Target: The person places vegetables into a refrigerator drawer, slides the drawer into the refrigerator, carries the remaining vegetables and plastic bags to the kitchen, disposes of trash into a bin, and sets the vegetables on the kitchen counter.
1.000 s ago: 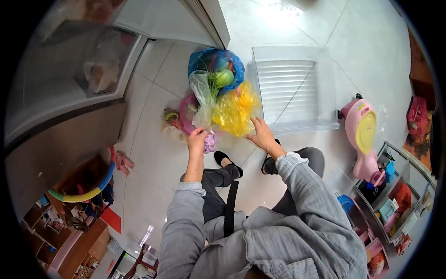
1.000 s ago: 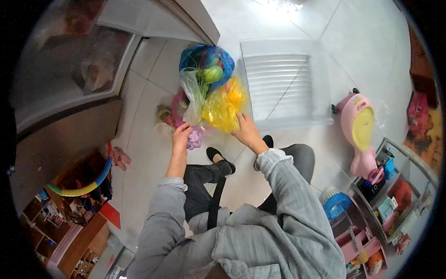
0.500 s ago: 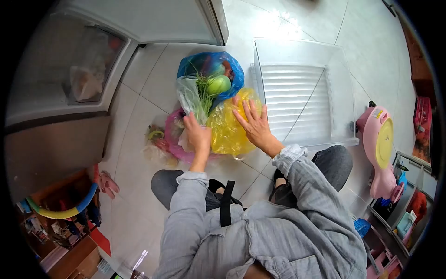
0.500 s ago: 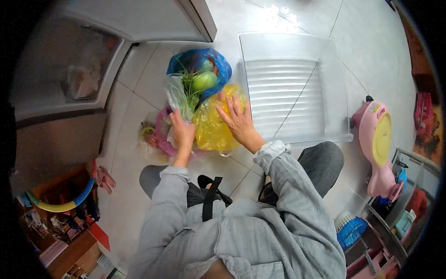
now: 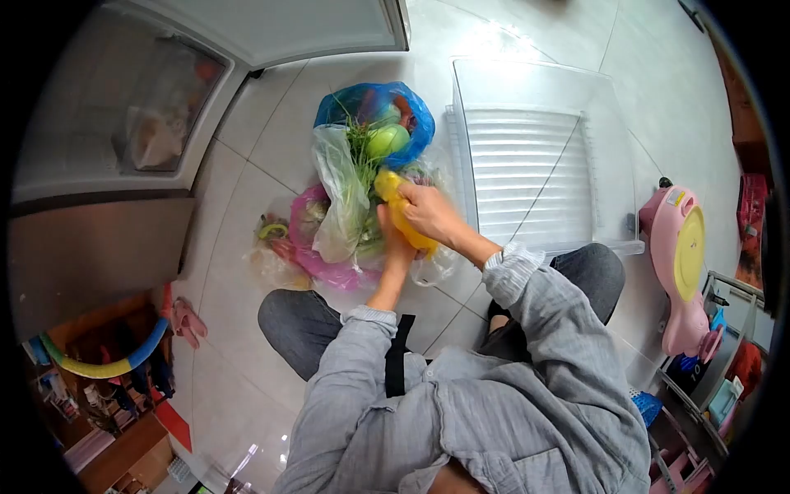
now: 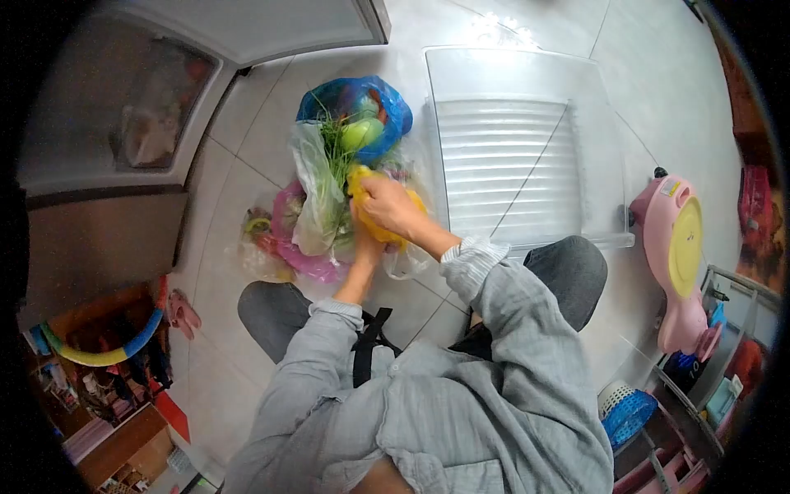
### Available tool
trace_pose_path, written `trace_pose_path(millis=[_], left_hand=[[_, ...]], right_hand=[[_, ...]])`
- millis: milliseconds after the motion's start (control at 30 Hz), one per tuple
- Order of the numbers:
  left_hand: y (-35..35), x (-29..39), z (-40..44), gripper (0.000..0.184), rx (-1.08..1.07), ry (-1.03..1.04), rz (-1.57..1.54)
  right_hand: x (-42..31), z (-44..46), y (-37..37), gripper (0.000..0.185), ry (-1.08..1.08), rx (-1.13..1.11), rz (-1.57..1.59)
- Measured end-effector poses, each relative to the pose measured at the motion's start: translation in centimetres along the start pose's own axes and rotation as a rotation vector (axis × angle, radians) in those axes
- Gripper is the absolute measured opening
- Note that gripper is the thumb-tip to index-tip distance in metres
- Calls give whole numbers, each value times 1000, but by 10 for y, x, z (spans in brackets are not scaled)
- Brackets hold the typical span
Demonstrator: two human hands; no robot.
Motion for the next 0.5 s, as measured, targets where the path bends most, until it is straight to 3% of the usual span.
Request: trace_pose_path(millis=[33, 167, 267, 300, 400, 467, 500], left_hand=[[-3, 20, 1, 40, 124, -49, -286], [-32, 4, 11, 22, 282, 230, -60], [-42, 125, 13, 21, 187, 161, -335], [-36, 152, 12, 21, 122, 151, -444], [11, 164, 17, 25, -35, 126, -667], [53, 162, 16, 31, -149, 201, -643], [74, 152, 13, 34, -190, 136, -563]], right_hand=[[-4, 4, -2, 17, -30, 35, 86], [-45, -3, -31, 16, -127, 70, 454], [-69, -21, -78, 16, -312, 71, 601], [-84, -36, -94, 18, -262, 128, 675], [-89, -68, -140, 18, -241, 165, 612], [-60, -80, -162, 17, -140, 177, 590], [-43, -83, -168, 16, -65, 245, 584]])
Point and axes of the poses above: each hand's wrist, its own z-axis towards the middle knuckle, its own y-axis out of the palm, x = y × z, the point moved 1 cm from there along z, towards the middle knuckle, and after that the axes turned 9 degrees about -x, right-handed, at the moved point
